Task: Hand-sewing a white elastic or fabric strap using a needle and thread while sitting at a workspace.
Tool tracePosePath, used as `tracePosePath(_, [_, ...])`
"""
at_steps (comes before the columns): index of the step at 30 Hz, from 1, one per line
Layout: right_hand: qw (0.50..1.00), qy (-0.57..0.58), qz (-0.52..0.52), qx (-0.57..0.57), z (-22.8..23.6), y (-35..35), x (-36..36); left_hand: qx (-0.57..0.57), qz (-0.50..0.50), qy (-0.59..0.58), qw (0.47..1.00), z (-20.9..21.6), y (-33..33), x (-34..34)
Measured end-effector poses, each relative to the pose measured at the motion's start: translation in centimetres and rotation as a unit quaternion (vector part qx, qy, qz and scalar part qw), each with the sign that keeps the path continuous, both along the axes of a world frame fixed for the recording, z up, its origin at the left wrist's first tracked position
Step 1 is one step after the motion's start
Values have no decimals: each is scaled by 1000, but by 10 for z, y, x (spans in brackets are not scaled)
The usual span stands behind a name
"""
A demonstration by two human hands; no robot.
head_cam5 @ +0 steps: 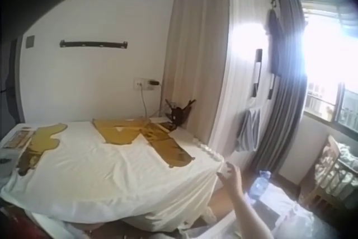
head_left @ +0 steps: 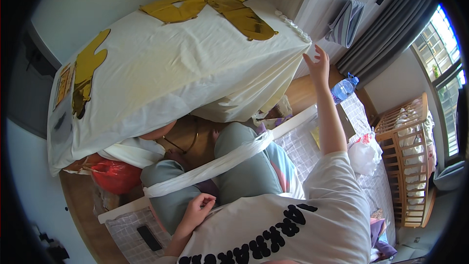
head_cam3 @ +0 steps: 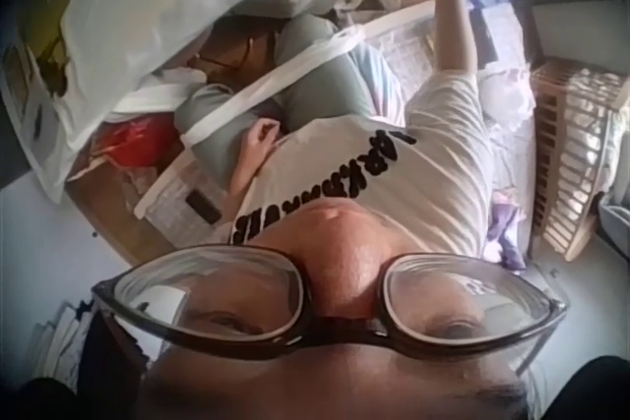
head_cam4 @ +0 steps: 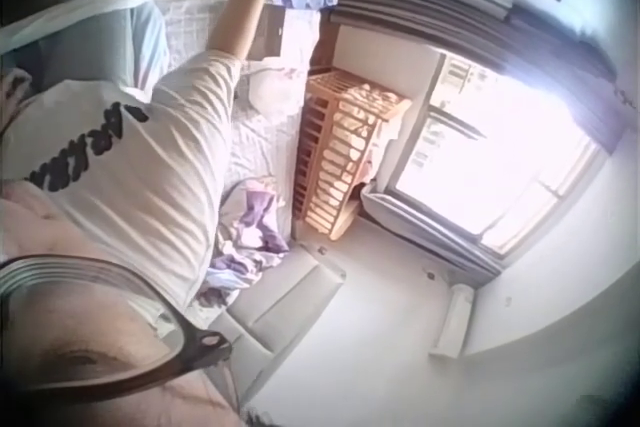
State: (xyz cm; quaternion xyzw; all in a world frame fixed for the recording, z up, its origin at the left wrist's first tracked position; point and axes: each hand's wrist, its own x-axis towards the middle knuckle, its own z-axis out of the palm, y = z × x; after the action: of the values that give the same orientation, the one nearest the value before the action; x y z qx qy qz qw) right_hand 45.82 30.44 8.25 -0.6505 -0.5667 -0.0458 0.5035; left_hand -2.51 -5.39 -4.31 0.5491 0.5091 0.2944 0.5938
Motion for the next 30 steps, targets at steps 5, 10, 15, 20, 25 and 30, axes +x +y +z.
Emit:
tracePosePath(5, [978, -86, 185, -33, -21, -109, -111, 171, 101, 65, 978, 11, 8, -13])
tracePosePath(10, [933, -62, 318, -156, -63, -181, -215, 284, 200, 188, 919, 21, 37, -44])
tracePosePath(15, [859, -78, 456, -218, -88, -212, -270, 292, 219, 256, 895, 20, 60, -61])
tracePosePath(20, [801, -135, 528, -248, -103, -223, -300, 274, 157, 344, 885, 11, 51, -48])
tracePosePath(25, [779, -171, 540, -269, -116, -228, -322, 276, 118, 397, 867, 2, 44, -36])
tracePosePath(30, [771, -194, 542, -274, -123, -226, -333, 283, 117, 410, 859, -2, 45, -34])
